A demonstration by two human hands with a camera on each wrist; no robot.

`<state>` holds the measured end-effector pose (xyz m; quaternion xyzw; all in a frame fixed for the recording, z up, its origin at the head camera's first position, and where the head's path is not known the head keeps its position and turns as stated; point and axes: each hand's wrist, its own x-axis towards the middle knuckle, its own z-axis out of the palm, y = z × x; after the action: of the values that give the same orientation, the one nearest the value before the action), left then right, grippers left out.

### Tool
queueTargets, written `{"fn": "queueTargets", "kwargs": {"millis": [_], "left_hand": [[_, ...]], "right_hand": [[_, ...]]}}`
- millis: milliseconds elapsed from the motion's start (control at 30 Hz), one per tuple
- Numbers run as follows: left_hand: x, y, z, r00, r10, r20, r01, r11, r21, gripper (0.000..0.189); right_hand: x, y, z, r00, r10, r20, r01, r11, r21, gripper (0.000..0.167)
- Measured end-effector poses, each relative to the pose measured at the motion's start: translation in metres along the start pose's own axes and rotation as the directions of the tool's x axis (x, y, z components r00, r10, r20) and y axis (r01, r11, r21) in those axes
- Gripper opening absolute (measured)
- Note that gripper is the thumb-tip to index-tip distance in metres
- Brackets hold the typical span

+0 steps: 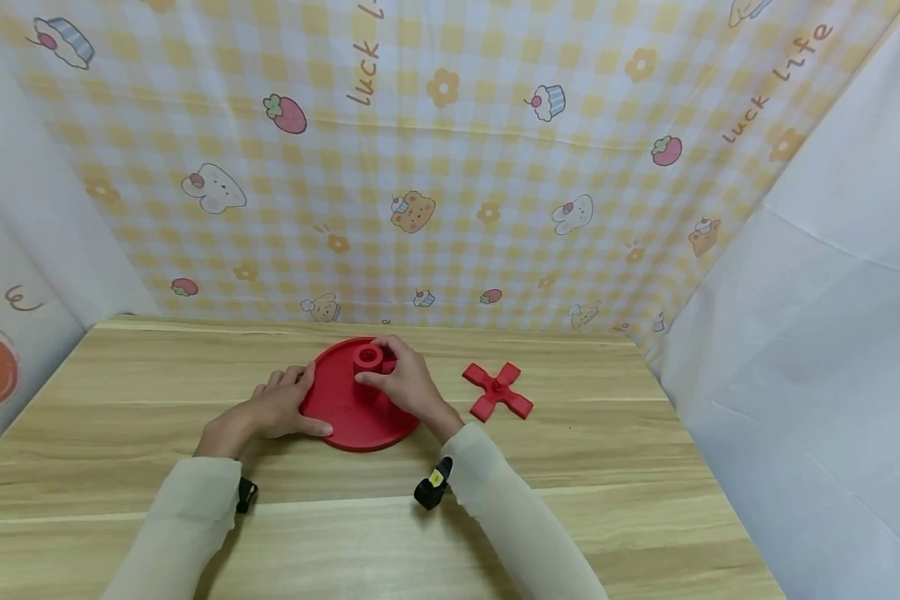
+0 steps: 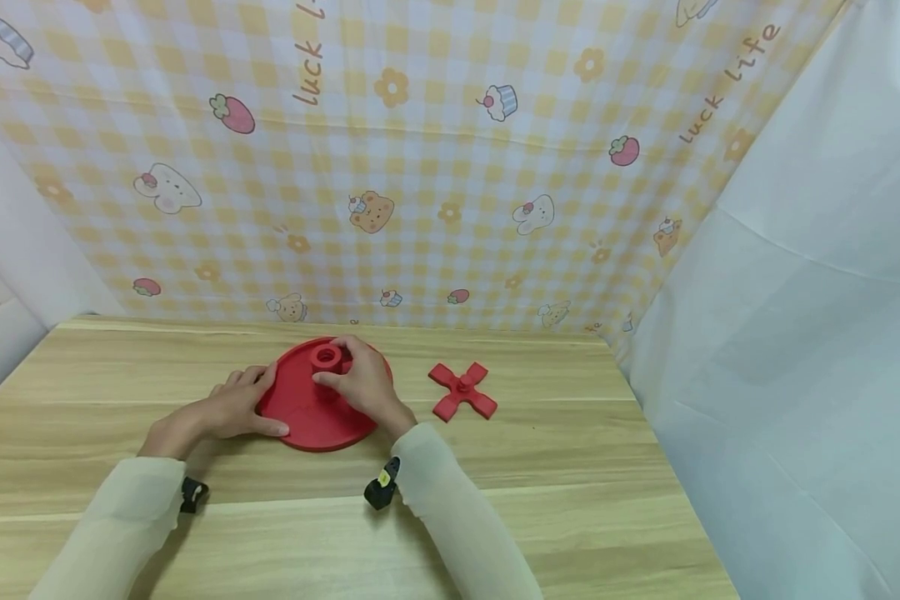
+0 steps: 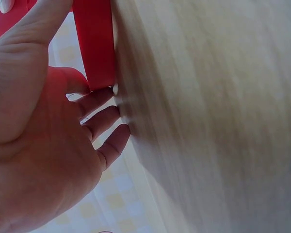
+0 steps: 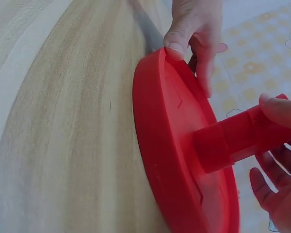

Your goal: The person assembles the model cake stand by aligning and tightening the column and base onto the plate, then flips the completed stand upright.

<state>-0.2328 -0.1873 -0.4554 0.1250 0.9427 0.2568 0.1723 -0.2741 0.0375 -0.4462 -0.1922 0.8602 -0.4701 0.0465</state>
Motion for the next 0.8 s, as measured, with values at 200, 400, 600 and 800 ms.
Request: {"fn": "queueTargets", "kwargs": {"millis": [200, 400, 600, 800], "left_hand": [[-0.002, 0.001, -0.001, 1.0, 0.009, 0.0, -0.009, 1.0, 0.011, 0.121], [-0.003, 0.002, -0.001, 1.0, 0.017, -0.005, -0.017, 1.0, 0.02, 0.119], [-0.003, 0.002, -0.001, 1.0, 0.015, -0.005, -0.015, 1.0, 0.021, 0.119], [-0.003, 0.001, -0.001, 1.0, 0.019, -0.003, -0.019, 1.0, 0.017, 0.119]], "right_hand": [[0.0, -0.004, -0.008, 0.993, 0.002, 0.121, -0.001, 1.0, -0.002, 0.069], [0.001, -0.004, -0.013, 0.988, -0.032, 0.154, 0.031, 0.999, 0.008, 0.057], [0.0, -0.003, -0.012, 0.993, -0.028, 0.116, 0.029, 1.0, -0.006, 0.054], [0.0, -0.003, -0.008, 0.998, -0.004, 0.061, 0.005, 1.0, -0.023, 0.051]]}}
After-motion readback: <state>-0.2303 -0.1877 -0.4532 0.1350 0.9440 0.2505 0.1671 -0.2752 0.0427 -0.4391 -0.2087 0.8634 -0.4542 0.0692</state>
